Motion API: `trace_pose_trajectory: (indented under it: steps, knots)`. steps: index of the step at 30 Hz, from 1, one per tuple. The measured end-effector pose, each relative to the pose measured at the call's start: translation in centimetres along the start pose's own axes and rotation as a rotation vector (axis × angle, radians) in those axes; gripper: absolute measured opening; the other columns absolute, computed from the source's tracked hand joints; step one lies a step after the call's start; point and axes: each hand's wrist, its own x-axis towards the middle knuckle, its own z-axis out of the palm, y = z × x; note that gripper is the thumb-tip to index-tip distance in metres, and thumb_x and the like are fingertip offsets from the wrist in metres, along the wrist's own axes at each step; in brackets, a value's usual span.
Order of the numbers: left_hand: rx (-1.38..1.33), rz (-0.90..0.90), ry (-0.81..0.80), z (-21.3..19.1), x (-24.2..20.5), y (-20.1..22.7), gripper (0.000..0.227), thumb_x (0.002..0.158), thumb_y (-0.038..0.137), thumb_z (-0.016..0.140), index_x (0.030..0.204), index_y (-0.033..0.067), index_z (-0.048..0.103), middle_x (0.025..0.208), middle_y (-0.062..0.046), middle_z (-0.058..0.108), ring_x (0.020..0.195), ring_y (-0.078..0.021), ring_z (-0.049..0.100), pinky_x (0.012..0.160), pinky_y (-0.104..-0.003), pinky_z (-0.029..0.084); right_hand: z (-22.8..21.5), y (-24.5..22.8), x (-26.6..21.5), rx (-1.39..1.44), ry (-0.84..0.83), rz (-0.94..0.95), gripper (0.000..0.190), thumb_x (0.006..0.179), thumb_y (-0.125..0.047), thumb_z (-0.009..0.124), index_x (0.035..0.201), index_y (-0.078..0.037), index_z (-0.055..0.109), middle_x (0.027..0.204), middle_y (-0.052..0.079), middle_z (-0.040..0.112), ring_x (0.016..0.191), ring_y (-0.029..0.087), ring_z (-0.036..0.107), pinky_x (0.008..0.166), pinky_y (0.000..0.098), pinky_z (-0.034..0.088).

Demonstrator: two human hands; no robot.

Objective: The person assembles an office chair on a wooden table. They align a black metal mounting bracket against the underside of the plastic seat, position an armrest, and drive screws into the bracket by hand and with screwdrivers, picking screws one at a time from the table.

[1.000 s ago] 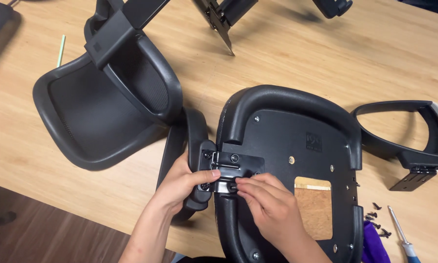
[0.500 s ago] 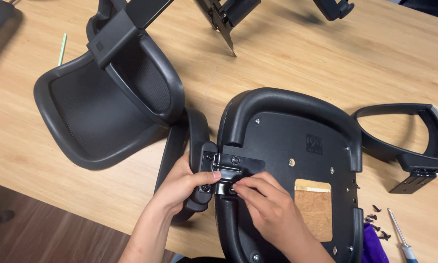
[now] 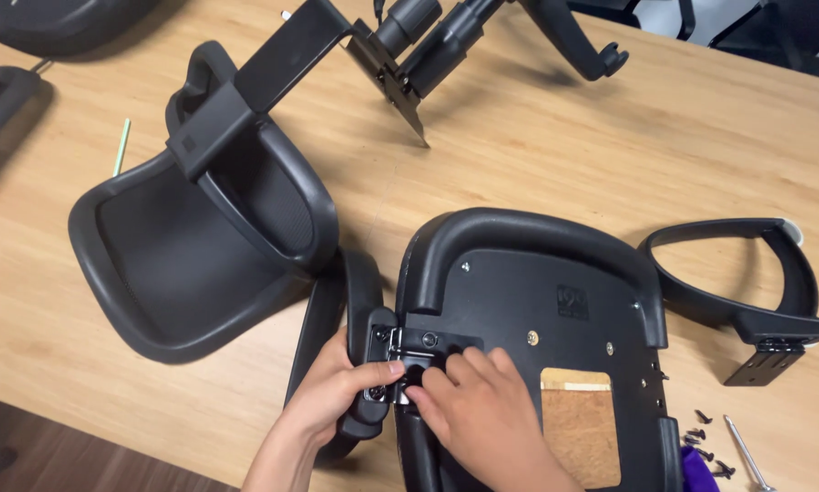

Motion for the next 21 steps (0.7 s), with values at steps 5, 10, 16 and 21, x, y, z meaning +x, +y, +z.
trace_pose_trajectory:
  steps: [5,10,16,21]
  knots:
    - [-0.012,0.006,-0.017,-0.3,0.2,-0.5,0.049,0.071,0.004,0.081,0.117,0.0013,0.064,0.093,-0.007,0.072,0.084,-0.0153,0.07,0.075,-0.031,0.056,-1.6,-0.5,0.9,0.036,-0.104,0.044,0.033,0.085,-0.04,0.072,0.077,-0.008,0.069,0.073,0.009,0.064,0.075,0.028,0.062,0.073,0.0447,0.042]
    - [0.018,0.012,-0.007,0.0,0.1,0.1,0.053,0.07,0.003,0.08,0.12,0.0026,0.063,0.096,-0.007,0.072,0.088,-0.0152,0.07,0.079,-0.031,0.056,-0.4,0.3,0.3,0.036,-0.029,-0.035,0.019,0.081,-0.026,0.069,0.082,-0.007,0.069,0.072,0.01,0.064,0.073,0.027,0.063,0.072,0.0422,0.043]
    - [0.017,0.002,0.013,0.0,0.0,-0.1,0.053,0.071,0.004,0.08,0.121,0.0021,0.063,0.094,-0.006,0.071,0.085,-0.0155,0.068,0.077,-0.032,0.055,-0.3,0.2,0.1,-0.055,-0.424,0.165,0.044,0.102,-0.052,0.064,0.084,-0.012,0.066,0.081,0.007,0.065,0.083,0.026,0.064,0.084,0.043,0.044]
    - [0.03,-0.002,0.009,0.2,-0.2,0.3,0.053,0.071,0.004,0.081,0.121,0.0033,0.062,0.094,-0.006,0.07,0.085,-0.015,0.068,0.078,-0.031,0.055,-1.1,-0.2,0.4,0.033,-0.085,0.015,0.023,0.083,-0.03,0.067,0.077,-0.008,0.069,0.072,0.008,0.066,0.072,0.026,0.066,0.068,0.0421,0.046]
